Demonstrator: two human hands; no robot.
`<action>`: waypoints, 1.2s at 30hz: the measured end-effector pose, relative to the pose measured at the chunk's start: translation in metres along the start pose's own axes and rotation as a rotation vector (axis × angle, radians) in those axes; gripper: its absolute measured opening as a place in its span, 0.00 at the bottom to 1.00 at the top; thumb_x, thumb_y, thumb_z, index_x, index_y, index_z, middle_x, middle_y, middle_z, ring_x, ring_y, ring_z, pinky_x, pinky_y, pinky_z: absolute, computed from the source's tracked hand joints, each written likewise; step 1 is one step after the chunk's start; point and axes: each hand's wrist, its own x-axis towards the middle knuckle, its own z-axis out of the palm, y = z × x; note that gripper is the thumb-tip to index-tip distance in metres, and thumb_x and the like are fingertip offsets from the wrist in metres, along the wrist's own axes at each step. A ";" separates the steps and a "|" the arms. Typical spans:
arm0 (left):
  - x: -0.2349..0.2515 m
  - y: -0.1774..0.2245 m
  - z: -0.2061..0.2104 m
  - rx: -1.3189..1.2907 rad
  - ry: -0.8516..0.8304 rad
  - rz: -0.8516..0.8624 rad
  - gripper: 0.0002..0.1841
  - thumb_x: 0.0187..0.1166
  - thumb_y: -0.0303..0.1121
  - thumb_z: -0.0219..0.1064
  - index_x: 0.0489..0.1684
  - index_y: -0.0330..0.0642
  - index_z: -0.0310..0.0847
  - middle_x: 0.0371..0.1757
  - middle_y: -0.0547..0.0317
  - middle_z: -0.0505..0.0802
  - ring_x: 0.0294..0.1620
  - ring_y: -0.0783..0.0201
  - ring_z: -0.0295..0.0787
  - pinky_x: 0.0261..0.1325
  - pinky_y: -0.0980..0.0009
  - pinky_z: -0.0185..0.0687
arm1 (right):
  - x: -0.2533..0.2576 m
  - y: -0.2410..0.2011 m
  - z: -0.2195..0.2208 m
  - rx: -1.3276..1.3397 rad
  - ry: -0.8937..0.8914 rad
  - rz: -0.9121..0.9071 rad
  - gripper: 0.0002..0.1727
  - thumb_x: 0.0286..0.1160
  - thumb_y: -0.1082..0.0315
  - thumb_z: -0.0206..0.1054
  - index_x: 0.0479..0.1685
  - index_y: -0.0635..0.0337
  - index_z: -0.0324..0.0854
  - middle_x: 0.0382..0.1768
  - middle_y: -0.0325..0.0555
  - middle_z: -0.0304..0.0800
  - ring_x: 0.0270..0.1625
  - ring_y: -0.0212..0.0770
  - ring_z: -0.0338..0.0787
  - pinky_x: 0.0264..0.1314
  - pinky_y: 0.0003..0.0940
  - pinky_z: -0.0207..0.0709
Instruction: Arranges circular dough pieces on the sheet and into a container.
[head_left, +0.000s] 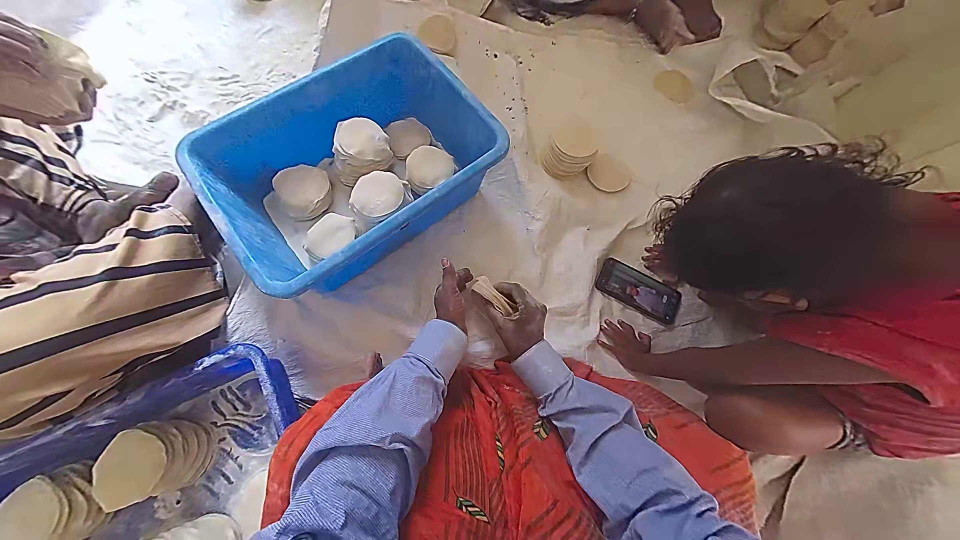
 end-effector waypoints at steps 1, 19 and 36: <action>0.001 -0.002 0.001 -0.010 -0.003 0.001 0.41 0.94 0.59 0.30 0.68 0.28 0.78 0.70 0.40 0.86 0.75 0.53 0.77 0.78 0.54 0.66 | 0.000 -0.001 0.000 -0.007 -0.026 0.030 0.23 0.62 0.67 0.82 0.57 0.67 0.88 0.50 0.57 0.95 0.52 0.54 0.96 0.58 0.56 0.87; -0.001 0.000 0.003 -0.056 -0.014 -0.010 0.41 0.94 0.59 0.30 0.80 0.27 0.68 0.80 0.37 0.78 0.83 0.50 0.71 0.84 0.54 0.61 | 0.001 -0.006 0.001 0.007 -0.037 0.202 0.26 0.65 0.66 0.82 0.63 0.67 0.86 0.53 0.63 0.94 0.56 0.61 0.94 0.62 0.63 0.81; -0.017 0.001 0.002 -0.593 -0.402 -0.193 0.43 0.80 0.74 0.40 0.75 0.45 0.72 0.64 0.44 0.88 0.64 0.48 0.87 0.63 0.46 0.84 | 0.030 -0.042 -0.047 0.870 -0.053 0.569 0.26 0.73 0.81 0.71 0.73 0.66 0.77 0.53 0.55 0.92 0.46 0.38 0.93 0.50 0.34 0.87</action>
